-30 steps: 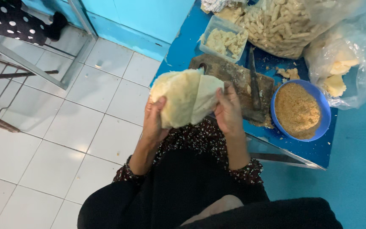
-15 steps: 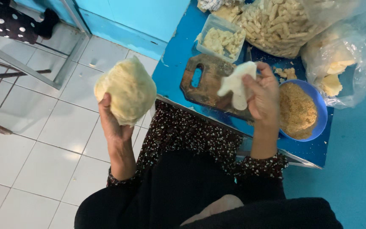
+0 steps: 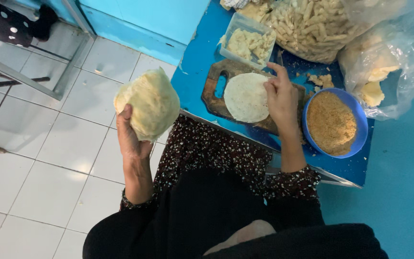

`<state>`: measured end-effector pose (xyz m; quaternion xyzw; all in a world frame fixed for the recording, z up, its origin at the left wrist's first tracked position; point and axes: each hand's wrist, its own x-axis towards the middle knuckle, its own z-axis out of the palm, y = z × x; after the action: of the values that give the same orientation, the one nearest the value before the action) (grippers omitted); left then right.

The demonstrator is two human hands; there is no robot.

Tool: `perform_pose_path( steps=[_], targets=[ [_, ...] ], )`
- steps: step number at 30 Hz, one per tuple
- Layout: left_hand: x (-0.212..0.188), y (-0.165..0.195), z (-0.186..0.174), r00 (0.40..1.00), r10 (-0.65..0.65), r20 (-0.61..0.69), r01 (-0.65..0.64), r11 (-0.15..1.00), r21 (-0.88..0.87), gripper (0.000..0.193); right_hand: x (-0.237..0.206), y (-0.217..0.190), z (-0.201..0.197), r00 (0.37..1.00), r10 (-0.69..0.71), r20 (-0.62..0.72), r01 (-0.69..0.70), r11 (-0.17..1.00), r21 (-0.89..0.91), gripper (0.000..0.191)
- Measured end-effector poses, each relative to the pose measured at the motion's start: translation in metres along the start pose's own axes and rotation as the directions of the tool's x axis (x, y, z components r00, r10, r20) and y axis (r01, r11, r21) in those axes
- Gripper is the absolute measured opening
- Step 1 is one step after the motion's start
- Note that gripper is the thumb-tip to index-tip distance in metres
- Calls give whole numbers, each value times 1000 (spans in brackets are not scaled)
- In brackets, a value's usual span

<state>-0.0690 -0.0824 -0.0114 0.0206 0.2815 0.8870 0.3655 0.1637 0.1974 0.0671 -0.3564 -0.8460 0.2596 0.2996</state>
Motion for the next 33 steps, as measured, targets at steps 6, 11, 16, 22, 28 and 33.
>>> perform_pose_path(
  steps=[6,11,16,22,28,33],
  targets=[
    [-9,1,23,999,-34,18,34,999,12,66,-5,-14,-6,957,-269,-105,212,902,-376,51],
    [-16,-17,50,993,-107,55,104,993,56,61,-27,-47,3,982,-165,-95,168,985,24,17],
    [-8,-55,72,976,-136,173,127,990,60,51,-69,-84,45,967,-245,63,178,836,519,29],
    [-8,-79,70,951,-208,231,219,975,-25,56,-75,-92,54,926,-375,35,330,852,406,27],
    [2,-55,46,972,-230,54,232,973,-20,63,-47,-62,16,944,-324,69,324,946,0,25],
    [8,-34,24,993,-97,69,102,993,-66,68,-50,-43,24,909,-408,78,415,883,-217,10]
  ],
)
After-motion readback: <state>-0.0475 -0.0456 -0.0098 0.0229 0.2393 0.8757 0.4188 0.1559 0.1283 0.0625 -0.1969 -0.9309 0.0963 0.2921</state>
